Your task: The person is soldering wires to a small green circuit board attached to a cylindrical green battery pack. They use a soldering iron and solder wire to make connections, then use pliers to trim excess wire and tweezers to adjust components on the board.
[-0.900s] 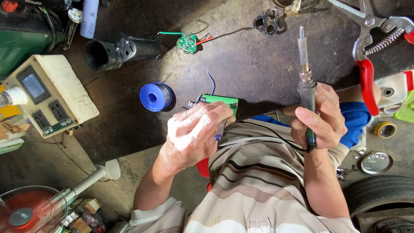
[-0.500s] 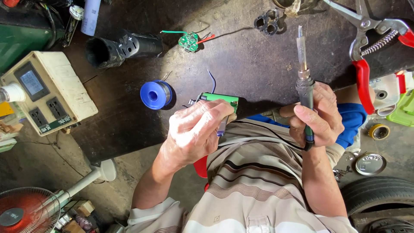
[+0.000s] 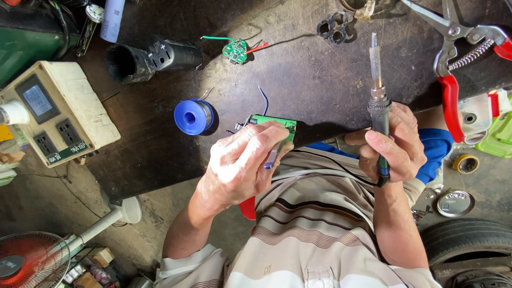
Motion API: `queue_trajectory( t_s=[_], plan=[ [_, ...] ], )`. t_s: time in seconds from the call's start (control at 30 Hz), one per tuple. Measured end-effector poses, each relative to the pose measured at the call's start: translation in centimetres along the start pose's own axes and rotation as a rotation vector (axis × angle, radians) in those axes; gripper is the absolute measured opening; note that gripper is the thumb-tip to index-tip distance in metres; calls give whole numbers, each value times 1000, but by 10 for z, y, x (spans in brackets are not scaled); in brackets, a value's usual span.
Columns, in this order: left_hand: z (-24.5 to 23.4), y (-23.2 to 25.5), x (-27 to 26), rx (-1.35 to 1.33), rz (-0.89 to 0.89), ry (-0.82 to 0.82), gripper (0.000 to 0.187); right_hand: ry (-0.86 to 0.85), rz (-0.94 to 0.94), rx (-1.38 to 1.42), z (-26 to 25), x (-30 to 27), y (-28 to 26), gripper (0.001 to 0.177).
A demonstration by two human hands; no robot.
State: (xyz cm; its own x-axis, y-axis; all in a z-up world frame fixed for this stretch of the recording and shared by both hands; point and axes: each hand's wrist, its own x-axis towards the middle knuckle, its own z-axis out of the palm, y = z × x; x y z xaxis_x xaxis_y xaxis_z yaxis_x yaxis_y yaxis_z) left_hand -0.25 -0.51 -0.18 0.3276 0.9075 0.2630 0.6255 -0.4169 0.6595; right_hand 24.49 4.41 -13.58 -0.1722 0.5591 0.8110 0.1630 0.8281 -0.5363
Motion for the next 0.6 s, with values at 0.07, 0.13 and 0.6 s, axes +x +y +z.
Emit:
queue_trajectory(
  t_s=[0.07, 0.13, 0.6],
  plan=[
    [-2, 2, -2, 20, 10, 14, 15, -7, 25, -6, 0, 3, -5, 24],
    [-6, 7, -6, 41, 21, 29, 18, -14, 50, -13, -1, -2, -4, 24],
    [-37, -58, -122, 674, -471, 454, 13, 59, 74, -88, -2, 10, -13, 27]
  ],
)
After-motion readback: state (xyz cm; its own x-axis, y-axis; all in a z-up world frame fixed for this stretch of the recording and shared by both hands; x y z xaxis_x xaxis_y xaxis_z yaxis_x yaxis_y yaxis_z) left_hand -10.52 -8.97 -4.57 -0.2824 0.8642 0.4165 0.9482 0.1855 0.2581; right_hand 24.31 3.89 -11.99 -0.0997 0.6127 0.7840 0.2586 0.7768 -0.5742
